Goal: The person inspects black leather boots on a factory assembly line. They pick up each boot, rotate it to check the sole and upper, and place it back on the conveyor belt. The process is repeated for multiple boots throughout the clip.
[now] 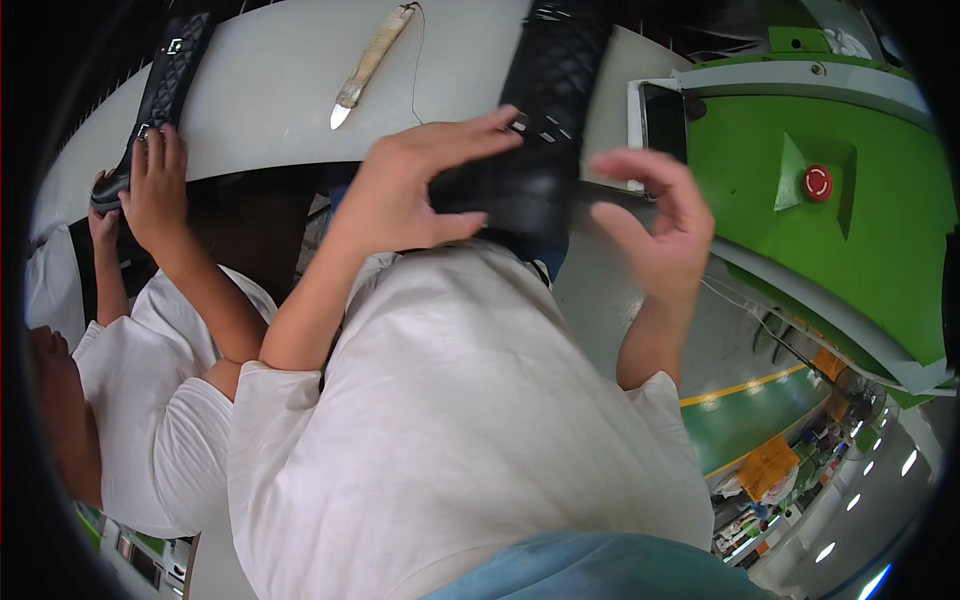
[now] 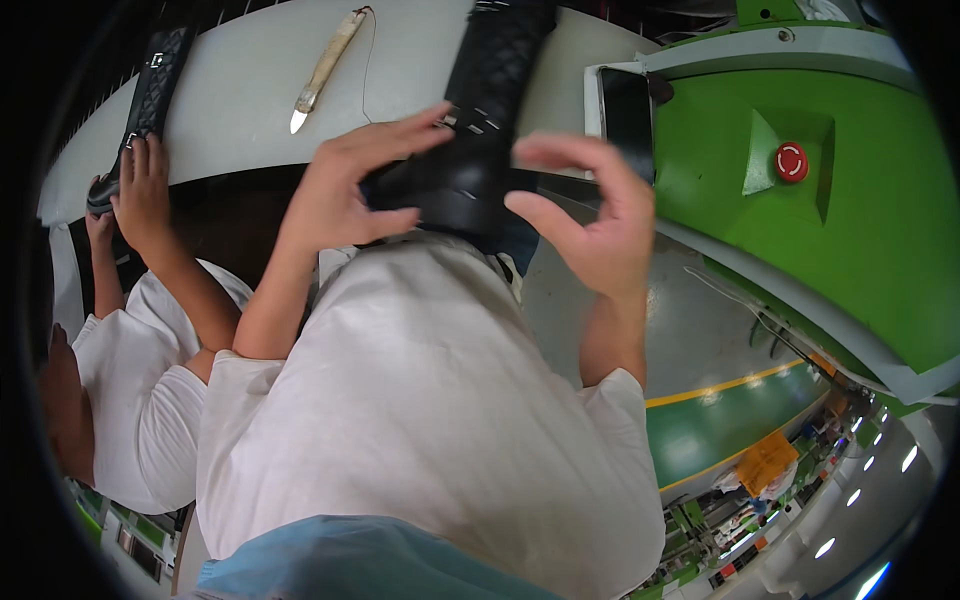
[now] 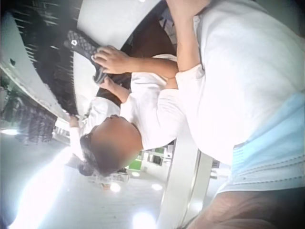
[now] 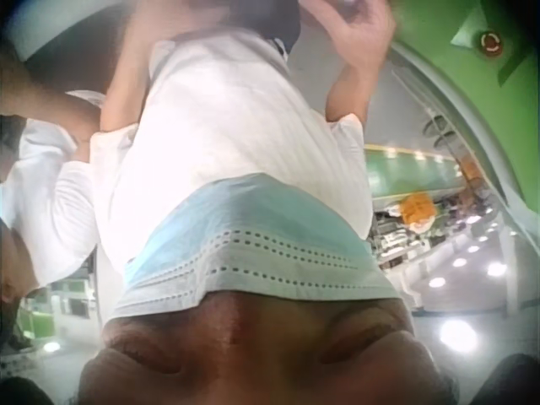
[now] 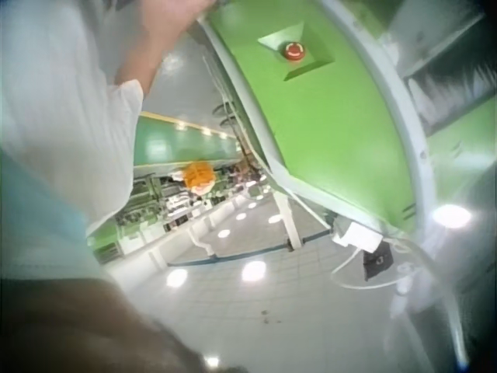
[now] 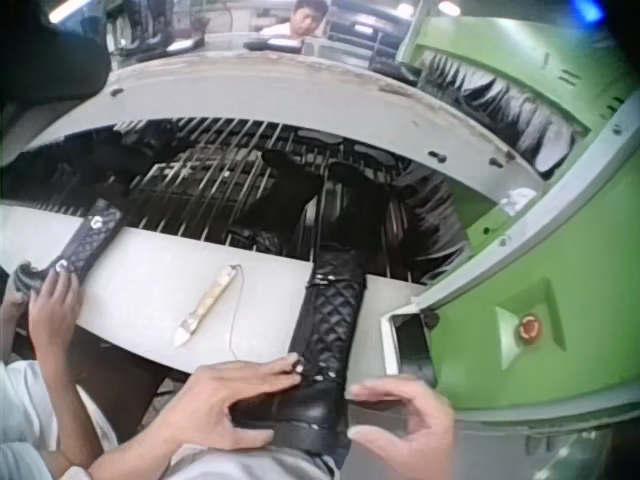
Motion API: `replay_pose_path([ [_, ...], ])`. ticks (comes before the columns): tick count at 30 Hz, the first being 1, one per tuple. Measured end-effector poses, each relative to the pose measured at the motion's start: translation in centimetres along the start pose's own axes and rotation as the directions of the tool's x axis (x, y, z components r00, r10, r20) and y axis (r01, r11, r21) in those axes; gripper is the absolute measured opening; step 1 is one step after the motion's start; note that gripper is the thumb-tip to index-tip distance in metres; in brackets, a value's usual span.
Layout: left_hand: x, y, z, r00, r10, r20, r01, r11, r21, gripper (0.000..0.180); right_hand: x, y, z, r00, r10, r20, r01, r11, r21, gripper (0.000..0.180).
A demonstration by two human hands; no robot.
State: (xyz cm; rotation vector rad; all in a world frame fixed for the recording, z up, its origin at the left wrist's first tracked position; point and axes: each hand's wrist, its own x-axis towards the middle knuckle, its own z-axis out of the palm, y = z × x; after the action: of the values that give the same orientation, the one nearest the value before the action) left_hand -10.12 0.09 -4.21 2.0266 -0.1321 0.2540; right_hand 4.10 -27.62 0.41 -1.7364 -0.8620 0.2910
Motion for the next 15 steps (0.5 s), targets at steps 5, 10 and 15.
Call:
replay_pose_path([
  [5,0.1,2.2,5.7,0.983,0.173,0.062,-0.184,0.938,0.293,0.072,0.3,-0.8,0.0,0.949,0.034,0.313,0.080,0.936,-0.344,0.101],
  [10,1.1,0.8,4.5,0.989,0.091,-0.115,-0.081,0.993,0.090,0.058,-2.3,0.8,0.9,0.988,-0.042,0.151,0.099,0.914,-0.394,0.097],
  [15,1.3,-0.3,3.0,0.979,0.104,-0.173,-0.102,0.995,0.016,0.052,-1.7,2.5,2.2,0.978,-0.206,0.012,0.200,0.929,-0.312,0.076],
])
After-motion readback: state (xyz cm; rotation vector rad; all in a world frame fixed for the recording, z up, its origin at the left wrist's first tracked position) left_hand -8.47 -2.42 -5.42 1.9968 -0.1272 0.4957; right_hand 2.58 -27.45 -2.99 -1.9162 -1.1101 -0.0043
